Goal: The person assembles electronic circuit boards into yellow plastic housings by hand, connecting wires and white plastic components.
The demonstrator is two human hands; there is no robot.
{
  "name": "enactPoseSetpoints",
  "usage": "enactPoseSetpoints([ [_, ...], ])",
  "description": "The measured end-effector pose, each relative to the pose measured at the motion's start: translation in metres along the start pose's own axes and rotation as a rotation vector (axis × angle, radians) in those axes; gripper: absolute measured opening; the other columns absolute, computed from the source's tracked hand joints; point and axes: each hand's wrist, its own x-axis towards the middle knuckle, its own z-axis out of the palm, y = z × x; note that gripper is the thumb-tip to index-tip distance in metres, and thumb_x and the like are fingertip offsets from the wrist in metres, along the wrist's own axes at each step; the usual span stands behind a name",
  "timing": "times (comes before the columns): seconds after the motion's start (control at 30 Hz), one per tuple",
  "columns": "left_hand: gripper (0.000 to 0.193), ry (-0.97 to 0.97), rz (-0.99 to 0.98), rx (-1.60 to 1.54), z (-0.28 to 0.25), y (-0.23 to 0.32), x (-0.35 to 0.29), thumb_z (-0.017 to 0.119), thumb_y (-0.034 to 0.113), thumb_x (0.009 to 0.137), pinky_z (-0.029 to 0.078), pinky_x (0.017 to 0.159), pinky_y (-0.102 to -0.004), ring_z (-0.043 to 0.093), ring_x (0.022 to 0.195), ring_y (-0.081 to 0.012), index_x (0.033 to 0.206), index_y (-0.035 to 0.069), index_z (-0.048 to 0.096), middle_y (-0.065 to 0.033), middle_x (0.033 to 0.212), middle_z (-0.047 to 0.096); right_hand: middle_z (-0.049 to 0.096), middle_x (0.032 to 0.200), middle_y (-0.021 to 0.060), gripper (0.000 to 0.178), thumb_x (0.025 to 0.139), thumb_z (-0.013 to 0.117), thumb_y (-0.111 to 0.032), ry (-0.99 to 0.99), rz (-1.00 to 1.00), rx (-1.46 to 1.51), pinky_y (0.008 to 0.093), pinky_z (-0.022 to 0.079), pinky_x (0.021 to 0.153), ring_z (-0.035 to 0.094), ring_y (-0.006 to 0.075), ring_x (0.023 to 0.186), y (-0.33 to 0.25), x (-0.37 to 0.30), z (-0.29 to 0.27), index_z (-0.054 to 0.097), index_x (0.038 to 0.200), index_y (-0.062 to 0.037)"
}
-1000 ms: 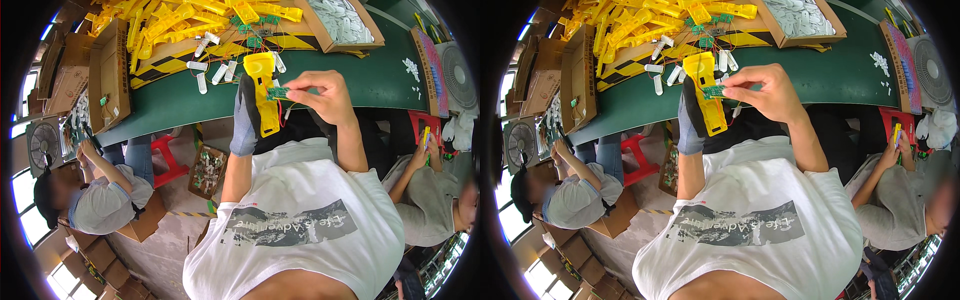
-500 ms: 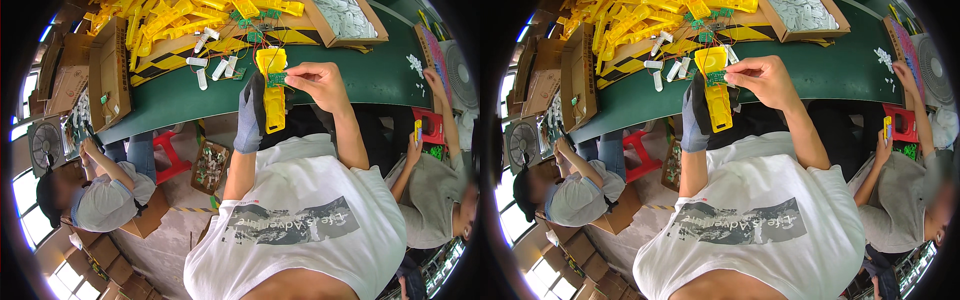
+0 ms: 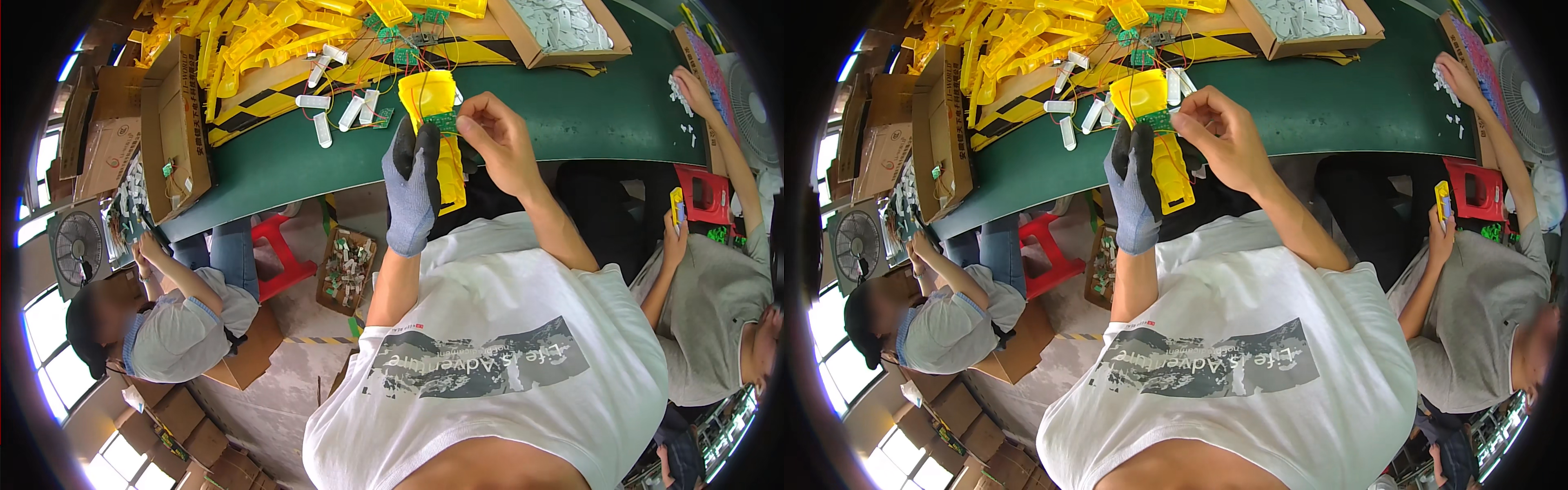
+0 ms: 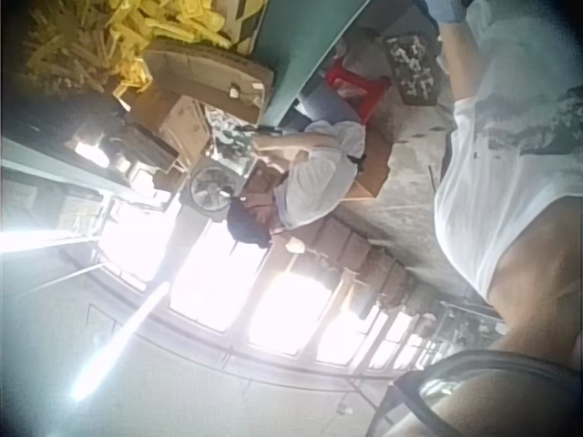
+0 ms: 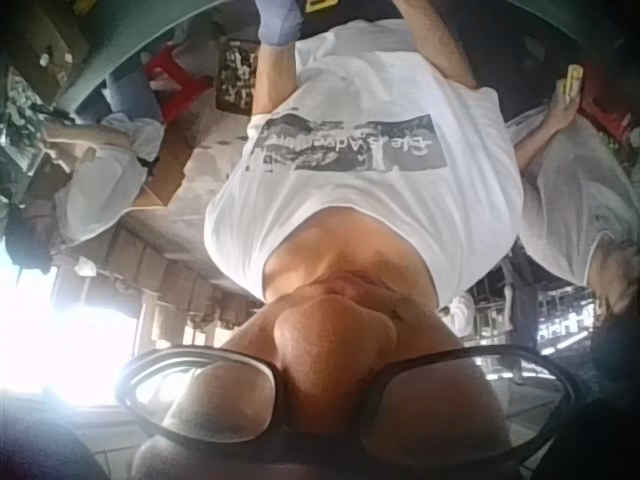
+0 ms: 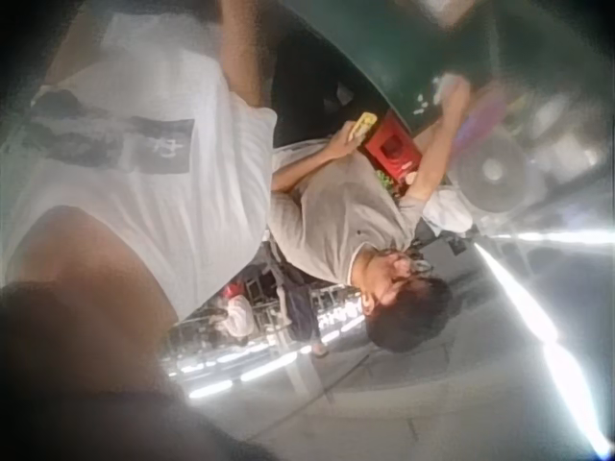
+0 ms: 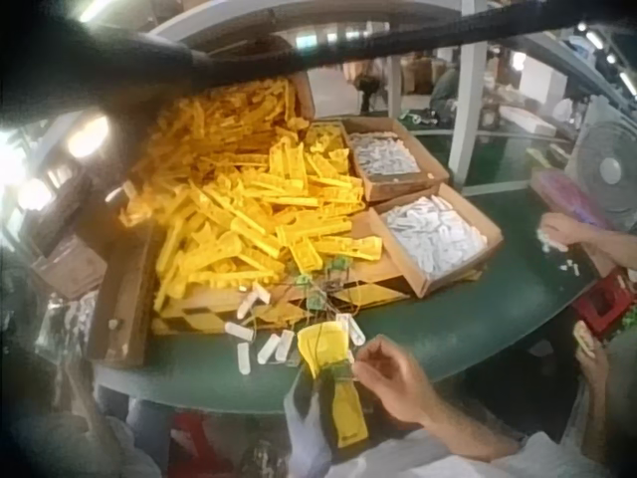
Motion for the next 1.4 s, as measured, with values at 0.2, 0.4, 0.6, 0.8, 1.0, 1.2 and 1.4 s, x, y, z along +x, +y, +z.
enactPoseSetpoints([
  [0.2, 0.03, 0.086, 0.104, 0.043, -0.008, -0.004, 0.004, 0.046, 0.025, 0.095, 0.049, 0.056, -0.0246, 0.058, 0.066, -0.0105, 0.114, 0.003, 0.049, -0.0042, 0.086, 0.06, 0.057, 0.078, 0.0007, 0.016, 0.087, 0.061, -0.017, 0.001, -0.036, 0.018, 0.0218, 0.043, 0.071, 0.052, 0.0077, 0.073, -0.001, -0.013, -0.003, 0.054, 0.085, -0.0018],
  [0.4, 0.029, 0.105, 0.134, 0.03, -0.014, 0.003, 0.008, 0.044, 0.027, 0.096, 0.05, 0.061, -0.0274, 0.062, 0.068, -0.0151, 0.113, 0.004, 0.048, -0.0083, 0.091, 0.062, 0.059, 0.065, 0.0042, 0.015, 0.068, 0.075, -0.007, 0.061, -0.509, -0.507, 0.0265, 0.041, 0.05, 0.053, 0.0169, 0.054, -0.021, -0.042, -0.005, 0.059, 0.069, -0.0054],
  [0.6, 0.034, -0.018, -0.017, -0.136, -0.015, 0.002, 0.005, 0.041, 0.028, 0.097, 0.052, 0.063, -0.0277, 0.063, 0.072, -0.0174, 0.122, 0.005, 0.043, -0.01, 0.099, 0.062, 0.059, 0.064, 0.0026, 0.01, 0.072, 0.071, -0.009, -0.014, -0.658, -0.424, 0.0244, 0.04, 0.049, 0.053, 0.0142, 0.054, -0.042, -0.03, -0.014, 0.062, 0.07, -0.0053],
  [0.8, 0.031, -0.029, 0.036, -0.016, -0.005, -0.007, 0.004, 0.041, 0.025, 0.097, 0.052, 0.059, -0.0275, 0.062, 0.068, -0.015, 0.12, 0.004, 0.044, -0.0075, 0.09, 0.059, 0.055, 0.062, 0.0, 0.021, 0.086, 0.063, -0.019, -0.011, -0.186, -0.386, 0.0209, 0.035, 0.048, 0.044, 0.0047, 0.052, -0.038, 0.003, -0.002, 0.059, 0.076, -0.0011],
  [1.0, 0.026, -0.047, -0.088, -0.112, 0.002, 0.005, -0.006, 0.041, 0.025, 0.098, 0.05, 0.061, -0.0249, 0.06, 0.072, -0.0109, 0.112, 0.005, 0.048, -0.0051, 0.087, 0.059, 0.05, 0.06, -0.0006, 0.023, 0.088, 0.06, -0.022, -0.069, -0.182, -0.322, 0.0216, 0.034, 0.048, 0.042, 0.0053, 0.051, -0.025, 0.005, -0.004, 0.055, 0.079, -0.0009],
  [1.2, 0.027, 0.001, 0.045, 0.113, 0.001, -0.009, 0.001, 0.04, 0.026, 0.098, 0.052, 0.056, -0.0259, 0.061, 0.065, -0.0139, 0.111, 0.004, 0.047, -0.006, 0.083, 0.058, 0.047, 0.058, 0.0022, 0.024, 0.09, 0.056, -0.021, -0.105, -0.13, -0.391, 0.0261, 0.031, 0.047, 0.037, 0.0084, 0.049, -0.021, 0.001, -0.008, 0.052, 0.077, -0.0009],
  [1.4, 0.028, -0.043, -0.106, -0.056, 0.003, 0.0, 0.002, 0.042, 0.027, 0.098, 0.05, 0.053, -0.0252, 0.061, 0.064, -0.0131, 0.11, 0.003, 0.048, -0.0063, 0.083, 0.058, 0.045, 0.06, 0.003, 0.022, 0.092, 0.053, -0.019, -0.048, -0.16, -0.359, 0.0268, 0.031, 0.048, 0.037, 0.01, 0.052, -0.017, 0.0, -0.002, 0.05, 0.079, -0.0007],
])
